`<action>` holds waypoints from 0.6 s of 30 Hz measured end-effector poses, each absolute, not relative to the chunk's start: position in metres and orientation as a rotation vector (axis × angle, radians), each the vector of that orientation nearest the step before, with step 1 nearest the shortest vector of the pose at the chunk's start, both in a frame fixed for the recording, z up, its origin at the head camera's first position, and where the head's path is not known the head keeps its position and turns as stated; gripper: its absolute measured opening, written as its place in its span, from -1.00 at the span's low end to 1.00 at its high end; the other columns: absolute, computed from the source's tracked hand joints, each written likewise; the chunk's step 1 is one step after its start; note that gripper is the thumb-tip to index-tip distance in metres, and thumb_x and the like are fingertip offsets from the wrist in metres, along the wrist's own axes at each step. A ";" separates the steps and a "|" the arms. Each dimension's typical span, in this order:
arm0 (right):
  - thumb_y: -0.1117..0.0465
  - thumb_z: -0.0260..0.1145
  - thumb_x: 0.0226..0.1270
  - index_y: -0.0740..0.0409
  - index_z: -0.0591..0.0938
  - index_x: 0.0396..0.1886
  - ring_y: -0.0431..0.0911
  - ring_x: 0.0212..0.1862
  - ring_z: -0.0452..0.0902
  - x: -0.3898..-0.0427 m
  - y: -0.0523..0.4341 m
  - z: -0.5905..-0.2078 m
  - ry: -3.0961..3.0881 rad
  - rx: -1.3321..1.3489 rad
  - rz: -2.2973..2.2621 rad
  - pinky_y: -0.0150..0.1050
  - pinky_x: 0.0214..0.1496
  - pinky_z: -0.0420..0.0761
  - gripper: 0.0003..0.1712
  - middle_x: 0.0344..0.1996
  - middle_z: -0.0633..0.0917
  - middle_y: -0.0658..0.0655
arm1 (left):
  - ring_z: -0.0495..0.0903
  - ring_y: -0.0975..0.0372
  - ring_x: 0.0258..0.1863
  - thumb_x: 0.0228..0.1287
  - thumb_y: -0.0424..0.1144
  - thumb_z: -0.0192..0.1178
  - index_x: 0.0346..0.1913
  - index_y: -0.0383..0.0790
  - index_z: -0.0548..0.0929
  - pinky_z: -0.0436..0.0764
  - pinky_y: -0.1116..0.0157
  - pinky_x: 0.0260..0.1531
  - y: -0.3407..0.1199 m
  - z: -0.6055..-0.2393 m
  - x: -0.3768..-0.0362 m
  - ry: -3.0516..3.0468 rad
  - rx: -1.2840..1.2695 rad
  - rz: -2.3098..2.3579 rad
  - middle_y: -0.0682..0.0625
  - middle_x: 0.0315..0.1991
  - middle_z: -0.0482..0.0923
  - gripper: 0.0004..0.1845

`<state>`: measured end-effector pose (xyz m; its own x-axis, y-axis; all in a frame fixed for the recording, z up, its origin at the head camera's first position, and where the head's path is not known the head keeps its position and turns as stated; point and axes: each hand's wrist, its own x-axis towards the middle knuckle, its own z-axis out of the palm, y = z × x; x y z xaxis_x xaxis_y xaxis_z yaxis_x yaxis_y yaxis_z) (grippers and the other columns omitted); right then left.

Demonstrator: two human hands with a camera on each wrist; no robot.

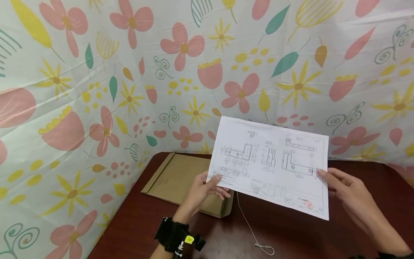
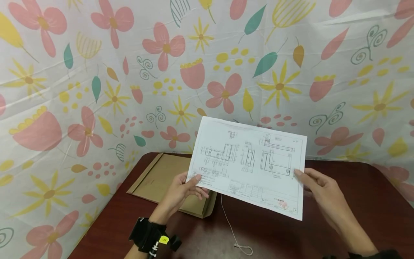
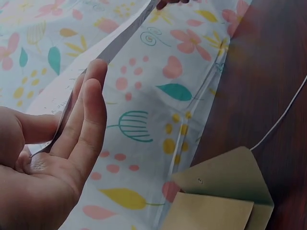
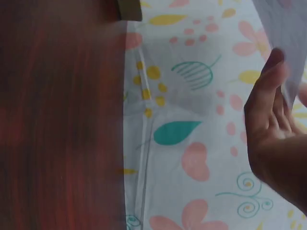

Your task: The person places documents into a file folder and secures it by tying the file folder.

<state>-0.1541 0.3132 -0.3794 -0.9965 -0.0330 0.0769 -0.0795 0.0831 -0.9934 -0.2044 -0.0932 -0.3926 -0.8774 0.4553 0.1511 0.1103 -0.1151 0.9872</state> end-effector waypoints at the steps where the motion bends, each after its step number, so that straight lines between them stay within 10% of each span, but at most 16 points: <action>1: 0.14 0.12 0.55 -0.06 0.58 0.14 -0.17 -0.38 0.65 -0.155 0.314 -0.378 -2.345 0.139 2.056 -0.24 -0.43 0.57 -0.74 -0.22 0.79 -0.14 | 0.79 0.06 -0.35 0.55 -0.16 0.00 0.22 -0.31 0.51 0.70 0.11 -0.34 -0.095 -0.393 -0.205 1.912 0.632 2.084 -0.46 -0.21 0.67 -0.64; 18: 0.07 0.14 0.54 -0.03 0.68 -0.01 -0.09 -0.65 0.35 -0.156 0.325 -0.378 -2.570 0.025 2.107 -0.08 -0.61 0.27 -0.76 -0.42 0.73 0.03 | 0.71 0.18 -0.59 0.51 -0.12 0.08 0.02 -0.39 0.62 0.48 0.38 -0.61 -0.112 -0.407 -0.205 2.093 0.447 2.041 -0.34 -0.37 0.72 -0.65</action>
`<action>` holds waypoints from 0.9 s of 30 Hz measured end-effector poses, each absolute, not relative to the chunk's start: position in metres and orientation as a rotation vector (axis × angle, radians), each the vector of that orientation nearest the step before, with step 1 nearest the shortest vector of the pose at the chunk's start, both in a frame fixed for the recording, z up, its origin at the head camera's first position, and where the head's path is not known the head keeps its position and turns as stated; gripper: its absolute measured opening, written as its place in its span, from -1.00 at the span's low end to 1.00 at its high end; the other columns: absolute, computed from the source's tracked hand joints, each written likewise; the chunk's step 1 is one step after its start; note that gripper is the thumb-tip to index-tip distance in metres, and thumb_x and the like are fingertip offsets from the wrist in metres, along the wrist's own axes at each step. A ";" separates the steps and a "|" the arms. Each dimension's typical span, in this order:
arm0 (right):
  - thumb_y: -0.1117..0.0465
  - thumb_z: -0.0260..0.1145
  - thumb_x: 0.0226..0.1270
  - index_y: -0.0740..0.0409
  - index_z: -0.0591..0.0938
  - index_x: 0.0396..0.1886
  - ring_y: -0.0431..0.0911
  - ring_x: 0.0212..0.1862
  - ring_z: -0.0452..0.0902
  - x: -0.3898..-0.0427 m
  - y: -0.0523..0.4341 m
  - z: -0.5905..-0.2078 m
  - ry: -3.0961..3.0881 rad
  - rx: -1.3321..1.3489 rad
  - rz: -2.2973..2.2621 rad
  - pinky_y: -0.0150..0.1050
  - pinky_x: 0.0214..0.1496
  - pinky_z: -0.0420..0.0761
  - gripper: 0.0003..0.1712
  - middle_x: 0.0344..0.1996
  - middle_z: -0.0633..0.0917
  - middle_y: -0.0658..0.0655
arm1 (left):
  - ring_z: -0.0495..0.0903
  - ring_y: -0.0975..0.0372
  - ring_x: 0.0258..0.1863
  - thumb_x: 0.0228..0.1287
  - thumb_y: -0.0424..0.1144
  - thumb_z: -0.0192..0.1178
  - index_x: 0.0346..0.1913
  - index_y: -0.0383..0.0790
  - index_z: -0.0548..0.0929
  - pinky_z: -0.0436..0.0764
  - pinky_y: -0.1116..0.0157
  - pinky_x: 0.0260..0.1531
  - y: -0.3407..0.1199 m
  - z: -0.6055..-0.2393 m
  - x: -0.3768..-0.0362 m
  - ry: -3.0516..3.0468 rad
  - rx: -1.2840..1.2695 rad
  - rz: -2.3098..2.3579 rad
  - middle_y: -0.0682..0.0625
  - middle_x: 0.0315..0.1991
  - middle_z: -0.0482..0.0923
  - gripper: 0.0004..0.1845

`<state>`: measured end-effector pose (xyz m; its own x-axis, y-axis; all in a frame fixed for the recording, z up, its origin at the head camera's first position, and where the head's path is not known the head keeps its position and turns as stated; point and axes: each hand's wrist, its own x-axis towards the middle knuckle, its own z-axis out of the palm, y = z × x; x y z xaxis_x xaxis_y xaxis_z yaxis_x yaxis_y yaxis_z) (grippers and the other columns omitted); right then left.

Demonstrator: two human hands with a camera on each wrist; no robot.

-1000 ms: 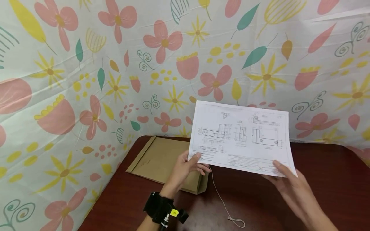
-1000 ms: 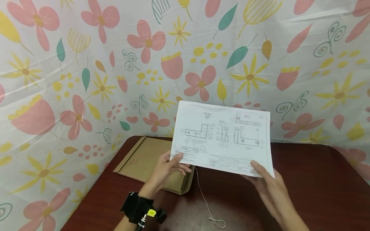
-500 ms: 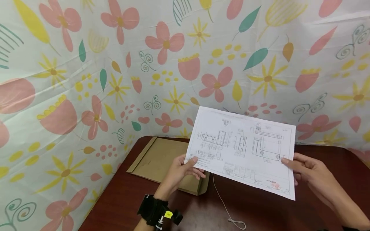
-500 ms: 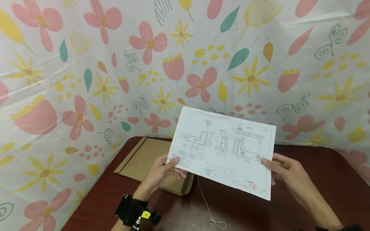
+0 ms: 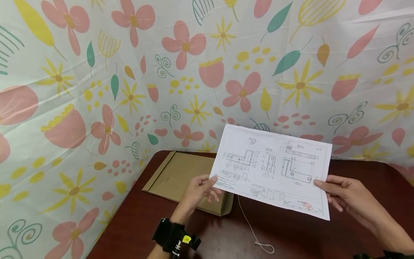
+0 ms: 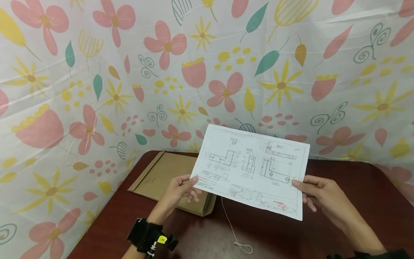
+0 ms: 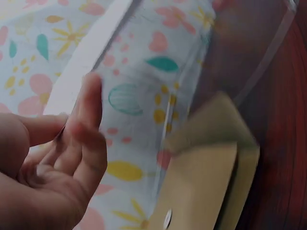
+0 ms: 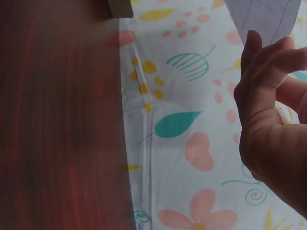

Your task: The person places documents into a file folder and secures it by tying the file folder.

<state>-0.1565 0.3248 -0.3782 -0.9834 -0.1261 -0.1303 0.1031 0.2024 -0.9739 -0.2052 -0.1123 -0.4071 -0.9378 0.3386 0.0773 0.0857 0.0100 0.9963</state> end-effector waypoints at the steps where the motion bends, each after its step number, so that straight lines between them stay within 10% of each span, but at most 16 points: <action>1: 0.07 0.13 0.54 -0.05 0.68 -0.01 -0.08 -0.64 0.35 -0.156 0.327 -0.380 2.283 -0.020 -1.886 -0.08 -0.60 0.27 -0.77 -0.40 0.74 0.03 | 0.68 0.20 -0.62 0.52 -0.12 0.06 -0.01 -0.38 0.63 0.46 0.40 -0.64 -0.114 -0.408 -0.205 2.161 0.434 2.029 -0.32 -0.39 0.72 -0.65; 13: 0.14 0.16 0.52 -0.01 0.68 -0.17 -0.10 -0.64 0.34 -0.149 0.338 -0.397 2.273 0.039 -1.999 -0.04 -0.50 0.11 -0.84 -0.57 0.63 0.00 | 0.44 0.22 -0.29 0.24 -0.19 0.37 -0.24 -0.04 0.81 0.46 0.37 -0.31 -0.110 -0.430 -0.174 3.241 0.659 0.829 0.01 -0.30 0.58 -0.92; 27: 0.14 0.30 0.42 0.07 0.68 -0.26 -0.12 -0.67 0.47 -0.141 0.313 -0.410 2.550 0.113 -1.981 -0.23 -0.64 0.46 -0.88 -0.66 0.64 0.03 | 0.23 0.23 -0.29 0.05 0.02 0.47 -0.28 0.21 0.84 0.26 0.32 -0.22 -0.077 -0.446 -0.175 3.357 0.762 0.208 0.12 -0.34 0.53 -0.86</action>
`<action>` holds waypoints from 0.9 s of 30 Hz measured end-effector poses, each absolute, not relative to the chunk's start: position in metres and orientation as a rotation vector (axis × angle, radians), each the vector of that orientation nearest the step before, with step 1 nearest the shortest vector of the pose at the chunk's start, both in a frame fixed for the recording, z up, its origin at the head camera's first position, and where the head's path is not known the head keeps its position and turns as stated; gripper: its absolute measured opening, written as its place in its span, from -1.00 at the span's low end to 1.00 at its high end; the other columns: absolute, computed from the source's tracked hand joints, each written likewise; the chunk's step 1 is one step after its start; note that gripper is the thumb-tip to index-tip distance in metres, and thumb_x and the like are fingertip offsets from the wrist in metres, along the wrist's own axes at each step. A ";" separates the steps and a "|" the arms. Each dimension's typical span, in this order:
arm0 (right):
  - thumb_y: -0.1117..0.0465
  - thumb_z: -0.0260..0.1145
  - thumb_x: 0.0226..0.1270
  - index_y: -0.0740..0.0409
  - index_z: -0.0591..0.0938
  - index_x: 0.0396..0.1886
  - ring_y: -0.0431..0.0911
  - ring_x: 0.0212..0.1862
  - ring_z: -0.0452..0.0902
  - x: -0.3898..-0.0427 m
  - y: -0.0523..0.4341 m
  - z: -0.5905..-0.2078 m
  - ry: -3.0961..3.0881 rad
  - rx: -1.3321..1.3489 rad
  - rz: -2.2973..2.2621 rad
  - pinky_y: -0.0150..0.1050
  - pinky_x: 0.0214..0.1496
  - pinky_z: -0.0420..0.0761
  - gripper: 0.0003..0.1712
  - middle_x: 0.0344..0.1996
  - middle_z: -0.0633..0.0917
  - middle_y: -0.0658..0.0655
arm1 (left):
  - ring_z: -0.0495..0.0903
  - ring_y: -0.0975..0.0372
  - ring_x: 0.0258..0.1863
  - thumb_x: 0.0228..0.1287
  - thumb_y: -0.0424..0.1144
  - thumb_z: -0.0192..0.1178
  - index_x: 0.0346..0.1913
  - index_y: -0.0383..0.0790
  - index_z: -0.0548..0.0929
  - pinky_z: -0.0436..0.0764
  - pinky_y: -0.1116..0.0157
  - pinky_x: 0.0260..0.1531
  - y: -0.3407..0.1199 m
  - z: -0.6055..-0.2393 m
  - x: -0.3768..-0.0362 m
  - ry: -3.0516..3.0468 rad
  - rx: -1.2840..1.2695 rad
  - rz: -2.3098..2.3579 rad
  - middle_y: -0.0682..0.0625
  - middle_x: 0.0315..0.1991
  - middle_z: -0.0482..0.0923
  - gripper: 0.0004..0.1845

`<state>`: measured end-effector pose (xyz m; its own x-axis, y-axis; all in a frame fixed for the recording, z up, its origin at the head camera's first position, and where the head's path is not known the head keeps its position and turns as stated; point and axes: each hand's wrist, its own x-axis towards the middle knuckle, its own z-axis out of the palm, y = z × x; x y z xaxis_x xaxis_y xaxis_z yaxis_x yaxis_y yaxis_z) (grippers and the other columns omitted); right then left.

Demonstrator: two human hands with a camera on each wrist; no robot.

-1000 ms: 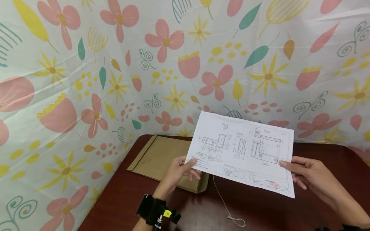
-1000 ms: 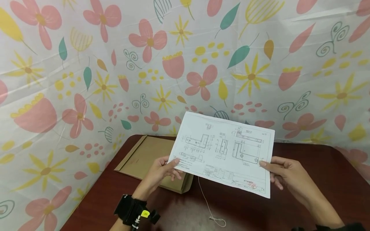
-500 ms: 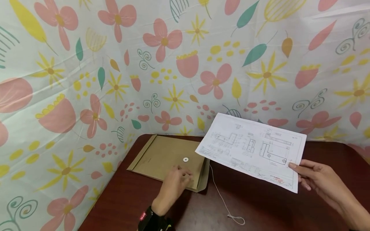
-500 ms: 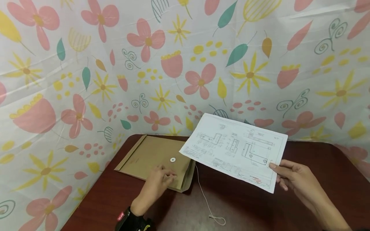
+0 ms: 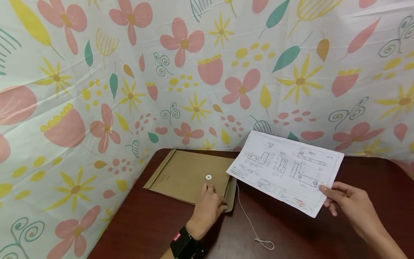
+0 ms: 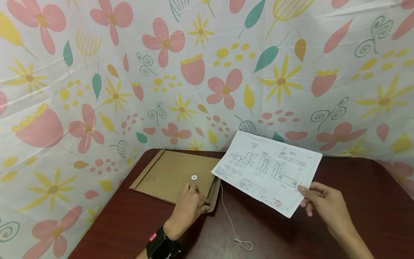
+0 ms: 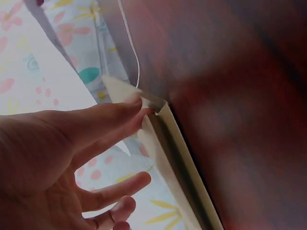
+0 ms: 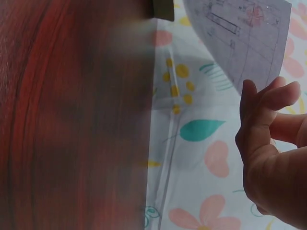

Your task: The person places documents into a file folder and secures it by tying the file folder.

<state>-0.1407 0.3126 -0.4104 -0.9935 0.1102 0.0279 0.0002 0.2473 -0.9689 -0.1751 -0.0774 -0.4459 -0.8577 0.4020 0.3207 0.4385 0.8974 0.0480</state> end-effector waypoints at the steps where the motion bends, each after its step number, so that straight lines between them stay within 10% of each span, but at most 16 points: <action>1: 0.14 0.30 0.42 0.08 0.68 -0.26 -0.12 -0.67 0.47 -0.140 0.311 -0.410 -2.407 -0.103 1.854 -0.23 -0.63 0.47 -0.88 -0.66 0.64 0.03 | 0.23 0.21 -0.28 0.04 0.02 0.48 -0.29 0.21 0.84 0.26 0.31 -0.22 -0.075 -0.446 -0.176 -2.769 -0.617 -0.147 0.11 -0.33 0.50 -0.86; 10: 0.07 0.30 0.42 0.13 0.67 -0.26 -0.09 -0.66 0.49 -0.136 0.305 -0.411 -2.475 -0.172 1.739 -0.24 -0.59 0.51 -0.79 -0.67 0.65 0.05 | 0.32 0.15 -0.08 -0.11 0.14 0.53 0.01 0.05 0.75 0.20 0.16 -0.22 -0.058 -0.447 -0.178 -2.793 -0.569 0.061 0.02 -0.12 0.55 -0.45; 17: 0.07 0.33 0.39 0.05 0.67 -0.27 -0.11 -0.65 0.50 -0.134 0.298 -0.418 -2.434 -0.250 1.855 -0.24 -0.60 0.53 -0.84 -0.66 0.67 0.05 | 0.08 -0.09 0.53 -0.12 0.17 0.53 0.38 -0.31 0.43 0.25 -0.33 0.24 -0.051 -0.448 -0.180 -2.875 -0.503 0.087 -0.14 0.39 0.41 0.02; 27: 0.13 0.38 0.34 0.04 0.68 -0.41 -0.13 -0.71 0.47 -0.130 0.289 -0.429 -2.203 -0.304 1.949 -0.27 -0.65 0.47 -0.86 -0.73 0.64 0.00 | -0.03 -0.05 0.58 -0.17 0.32 0.48 0.50 -0.28 0.24 0.16 -0.37 0.30 -0.045 -0.449 -0.186 -2.924 -0.371 0.218 -0.14 0.51 0.22 0.21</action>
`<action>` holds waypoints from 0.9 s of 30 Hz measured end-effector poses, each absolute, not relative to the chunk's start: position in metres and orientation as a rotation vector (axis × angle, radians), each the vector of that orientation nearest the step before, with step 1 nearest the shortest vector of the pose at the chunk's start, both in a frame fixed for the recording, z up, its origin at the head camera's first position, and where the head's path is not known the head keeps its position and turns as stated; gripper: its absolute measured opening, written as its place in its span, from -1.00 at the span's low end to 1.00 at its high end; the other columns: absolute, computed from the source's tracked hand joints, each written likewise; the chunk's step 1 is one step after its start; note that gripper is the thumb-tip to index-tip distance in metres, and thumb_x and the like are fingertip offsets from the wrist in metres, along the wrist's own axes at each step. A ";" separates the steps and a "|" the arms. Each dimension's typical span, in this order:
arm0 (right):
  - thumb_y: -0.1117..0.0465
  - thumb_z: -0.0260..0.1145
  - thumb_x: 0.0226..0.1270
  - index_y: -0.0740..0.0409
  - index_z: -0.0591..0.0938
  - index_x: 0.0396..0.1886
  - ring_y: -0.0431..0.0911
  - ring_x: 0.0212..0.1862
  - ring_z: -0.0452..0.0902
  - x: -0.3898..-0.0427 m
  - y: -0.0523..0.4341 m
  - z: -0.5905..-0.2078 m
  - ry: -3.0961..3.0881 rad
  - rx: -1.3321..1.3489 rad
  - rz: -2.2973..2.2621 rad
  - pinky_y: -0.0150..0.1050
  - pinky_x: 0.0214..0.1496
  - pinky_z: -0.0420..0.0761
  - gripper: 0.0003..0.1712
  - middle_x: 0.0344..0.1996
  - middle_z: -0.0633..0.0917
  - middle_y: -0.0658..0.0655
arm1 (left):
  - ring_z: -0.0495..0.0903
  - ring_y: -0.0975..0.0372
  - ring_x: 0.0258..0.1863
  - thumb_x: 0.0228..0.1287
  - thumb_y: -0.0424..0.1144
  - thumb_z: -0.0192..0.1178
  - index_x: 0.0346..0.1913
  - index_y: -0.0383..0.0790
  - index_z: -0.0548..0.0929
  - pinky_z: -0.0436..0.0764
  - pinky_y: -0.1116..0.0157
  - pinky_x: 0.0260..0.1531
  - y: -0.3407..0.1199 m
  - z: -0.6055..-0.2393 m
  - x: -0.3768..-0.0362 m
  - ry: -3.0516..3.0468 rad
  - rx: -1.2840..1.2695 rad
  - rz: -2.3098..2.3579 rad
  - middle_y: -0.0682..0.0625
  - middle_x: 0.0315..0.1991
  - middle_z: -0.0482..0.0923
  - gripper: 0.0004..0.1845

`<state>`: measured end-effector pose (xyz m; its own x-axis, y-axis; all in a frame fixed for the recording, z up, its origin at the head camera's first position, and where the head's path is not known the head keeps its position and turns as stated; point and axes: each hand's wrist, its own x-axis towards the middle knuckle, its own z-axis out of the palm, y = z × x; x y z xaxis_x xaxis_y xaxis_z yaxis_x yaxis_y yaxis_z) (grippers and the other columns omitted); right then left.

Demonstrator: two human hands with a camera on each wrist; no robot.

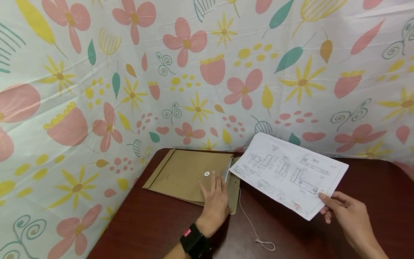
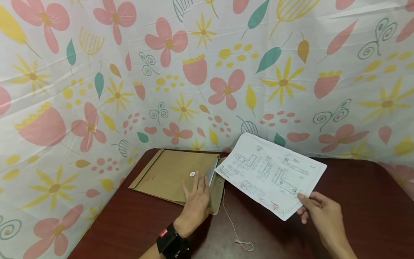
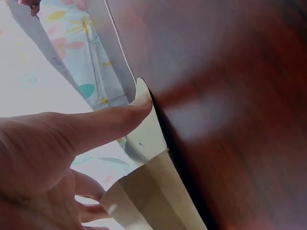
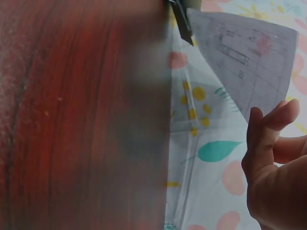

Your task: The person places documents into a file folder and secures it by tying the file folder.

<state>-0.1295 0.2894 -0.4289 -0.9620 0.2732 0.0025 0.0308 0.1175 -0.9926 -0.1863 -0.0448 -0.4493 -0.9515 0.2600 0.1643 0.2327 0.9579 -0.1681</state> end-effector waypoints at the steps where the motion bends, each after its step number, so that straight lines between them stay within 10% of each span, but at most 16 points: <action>1: 0.15 0.38 0.34 0.05 0.69 -0.42 -0.14 -0.71 0.47 -0.129 0.288 -0.430 -2.173 -0.301 1.966 -0.28 -0.66 0.47 -0.86 -0.73 0.64 0.00 | -0.02 -0.05 0.58 -0.19 0.32 0.49 0.50 -0.28 0.25 0.17 -0.37 0.30 -0.045 -0.450 -0.187 -2.921 -0.367 0.209 -0.15 0.50 0.22 0.22; 27: 0.06 0.28 0.43 0.43 0.53 0.07 -0.13 -0.53 0.53 -0.123 0.245 -0.439 -2.497 -0.352 2.073 -0.23 -0.50 0.60 -0.51 -0.52 0.66 0.10 | 0.00 -0.08 0.57 -0.29 0.08 0.65 0.49 -0.37 0.20 0.16 -0.43 0.25 -0.048 -0.454 -0.188 -2.864 -0.384 0.069 -0.23 0.49 0.21 0.27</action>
